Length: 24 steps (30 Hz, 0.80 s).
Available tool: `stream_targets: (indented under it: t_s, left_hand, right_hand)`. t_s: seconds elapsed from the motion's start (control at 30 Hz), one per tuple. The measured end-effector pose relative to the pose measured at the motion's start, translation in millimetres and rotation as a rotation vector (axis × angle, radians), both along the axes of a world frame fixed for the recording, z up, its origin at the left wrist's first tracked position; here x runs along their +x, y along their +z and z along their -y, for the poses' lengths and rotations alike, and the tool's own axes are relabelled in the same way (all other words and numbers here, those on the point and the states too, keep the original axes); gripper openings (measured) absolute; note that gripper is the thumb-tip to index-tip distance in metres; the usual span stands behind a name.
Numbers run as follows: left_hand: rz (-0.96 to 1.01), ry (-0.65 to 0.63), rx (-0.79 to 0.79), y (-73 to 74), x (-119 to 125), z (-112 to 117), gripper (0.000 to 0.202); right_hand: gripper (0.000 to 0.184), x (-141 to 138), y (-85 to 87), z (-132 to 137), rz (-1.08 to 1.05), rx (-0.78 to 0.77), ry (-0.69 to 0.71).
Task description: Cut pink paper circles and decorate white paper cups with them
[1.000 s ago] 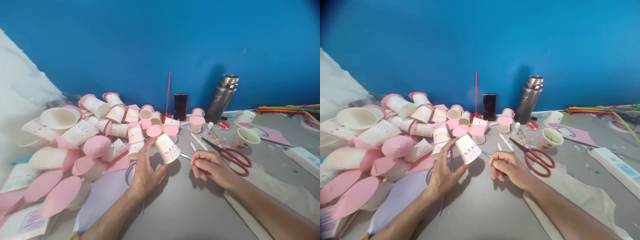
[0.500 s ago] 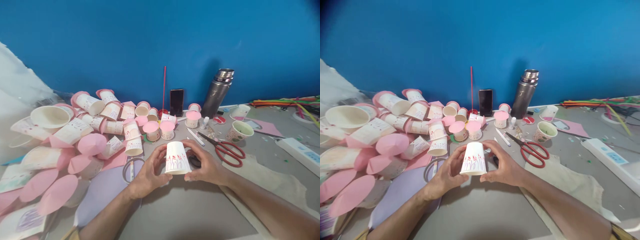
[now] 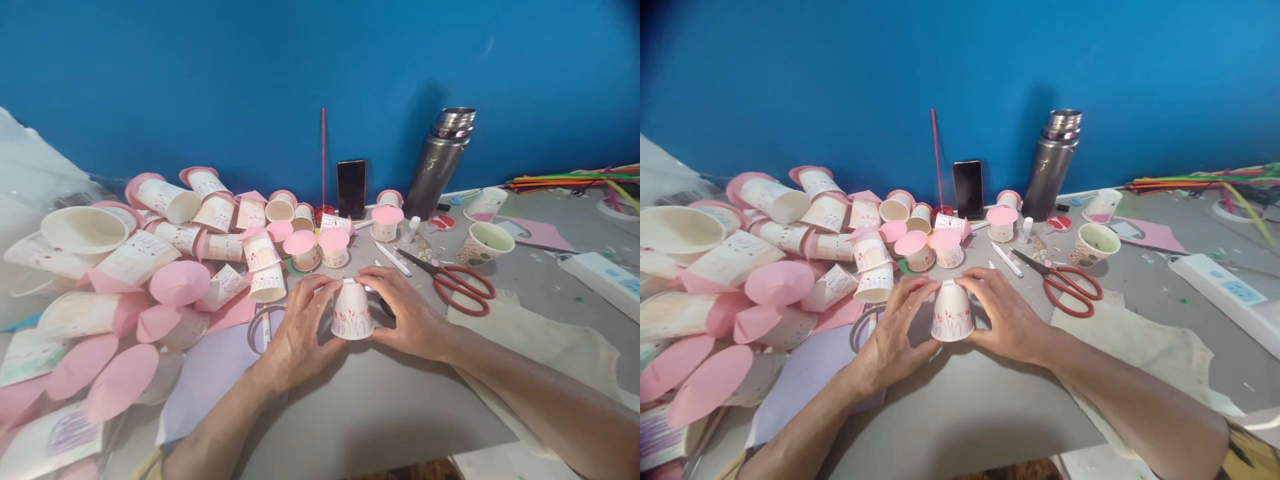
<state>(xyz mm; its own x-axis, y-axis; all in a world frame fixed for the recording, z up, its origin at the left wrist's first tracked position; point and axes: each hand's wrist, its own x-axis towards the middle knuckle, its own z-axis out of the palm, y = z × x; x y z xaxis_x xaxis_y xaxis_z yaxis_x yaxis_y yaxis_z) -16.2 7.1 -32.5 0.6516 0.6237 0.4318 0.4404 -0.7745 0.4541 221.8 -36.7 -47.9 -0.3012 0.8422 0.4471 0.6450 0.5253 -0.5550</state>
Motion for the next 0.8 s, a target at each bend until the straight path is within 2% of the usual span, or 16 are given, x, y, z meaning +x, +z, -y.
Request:
stream_targets:
  t_s: [0.1,0.23,0.33,0.4,0.57,0.67,0.8]
  left_hand:
    - [0.017,-0.005,-0.001,2.4,-0.7,-1.4,0.069]
    - [0.097,0.0,-0.189,5.4,-3.7,-4.0,0.073]
    - [0.165,-0.034,-0.328,6.7,-5.8,-5.9,0.075]
    - [0.162,-0.049,-0.355,6.9,-6.8,-6.3,0.078]
    - [0.05,-0.052,-0.232,5.5,-7.2,-3.8,0.097]
    - [-0.008,-0.06,-0.136,1.0,-6.0,-2.5,0.091]
    - [-0.044,0.011,-0.001,-6.2,-5.4,-5.1,0.08]
  right_hand:
    - [0.084,0.5,0.0,-0.3,-0.045,0.008,0.044]
    - [0.105,4.3,0.3,-2.0,-0.109,-0.034,0.058]
    - [0.103,7.4,1.6,-4.3,-0.126,-0.047,0.08]
    - [0.098,8.2,1.6,-5.5,-0.122,-0.023,0.088]
    - [0.09,4.8,-1.2,-4.2,-0.045,0.044,0.059]
    - [0.088,2.2,0.3,-2.0,-0.001,0.032,0.063]
    - [0.101,5.4,3.0,-3.1,0.021,0.021,0.071]
